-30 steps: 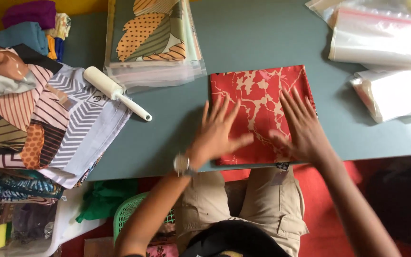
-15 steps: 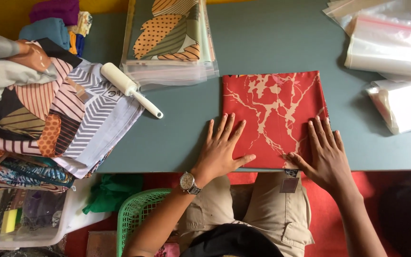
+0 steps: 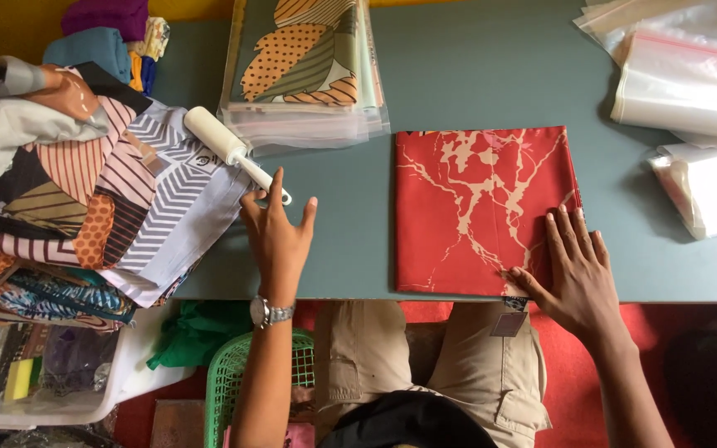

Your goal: The person uses a white lint roller to clean the surface of a folded patterned cloth on a table. They then place the cloth into a clear plastic bag and seal it.

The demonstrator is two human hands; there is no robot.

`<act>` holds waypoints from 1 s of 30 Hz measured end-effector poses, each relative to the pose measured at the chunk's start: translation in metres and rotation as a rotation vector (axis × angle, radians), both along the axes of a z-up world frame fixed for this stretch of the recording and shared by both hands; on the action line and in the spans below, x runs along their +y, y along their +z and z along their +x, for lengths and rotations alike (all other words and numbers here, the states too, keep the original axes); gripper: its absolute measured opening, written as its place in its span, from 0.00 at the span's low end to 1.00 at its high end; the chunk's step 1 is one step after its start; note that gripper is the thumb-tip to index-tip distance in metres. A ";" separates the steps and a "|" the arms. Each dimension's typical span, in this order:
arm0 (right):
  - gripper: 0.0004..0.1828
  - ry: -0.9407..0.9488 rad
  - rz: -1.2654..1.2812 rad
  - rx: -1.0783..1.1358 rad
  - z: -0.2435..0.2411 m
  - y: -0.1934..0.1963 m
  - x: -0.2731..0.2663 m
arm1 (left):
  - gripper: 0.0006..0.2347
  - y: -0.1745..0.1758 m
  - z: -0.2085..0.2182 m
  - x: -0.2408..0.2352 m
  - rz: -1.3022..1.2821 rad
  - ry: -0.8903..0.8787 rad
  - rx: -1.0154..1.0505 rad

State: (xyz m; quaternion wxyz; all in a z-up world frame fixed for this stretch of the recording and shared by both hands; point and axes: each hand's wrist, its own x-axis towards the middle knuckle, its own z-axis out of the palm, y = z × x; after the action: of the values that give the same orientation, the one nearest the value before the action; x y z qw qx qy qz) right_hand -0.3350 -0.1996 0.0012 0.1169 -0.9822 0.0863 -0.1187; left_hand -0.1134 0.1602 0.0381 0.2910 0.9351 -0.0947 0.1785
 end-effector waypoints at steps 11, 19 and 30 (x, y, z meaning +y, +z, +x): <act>0.49 0.003 0.270 -0.070 -0.004 0.001 -0.011 | 0.06 -0.023 0.036 0.026 -0.082 0.075 0.034; 0.46 -0.040 0.286 -0.138 -0.003 0.003 -0.006 | 0.10 -0.015 0.036 0.041 -0.275 0.159 0.109; 0.45 -0.095 0.361 -0.159 -0.004 0.005 -0.004 | 0.14 -0.051 0.056 0.071 -0.277 0.214 0.111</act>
State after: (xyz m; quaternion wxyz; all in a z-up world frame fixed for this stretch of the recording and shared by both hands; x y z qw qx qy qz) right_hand -0.3386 -0.2037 0.0061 0.2920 -0.9277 0.1429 -0.1837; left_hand -0.0570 0.2315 -0.0130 0.4012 0.8993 0.0472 0.1677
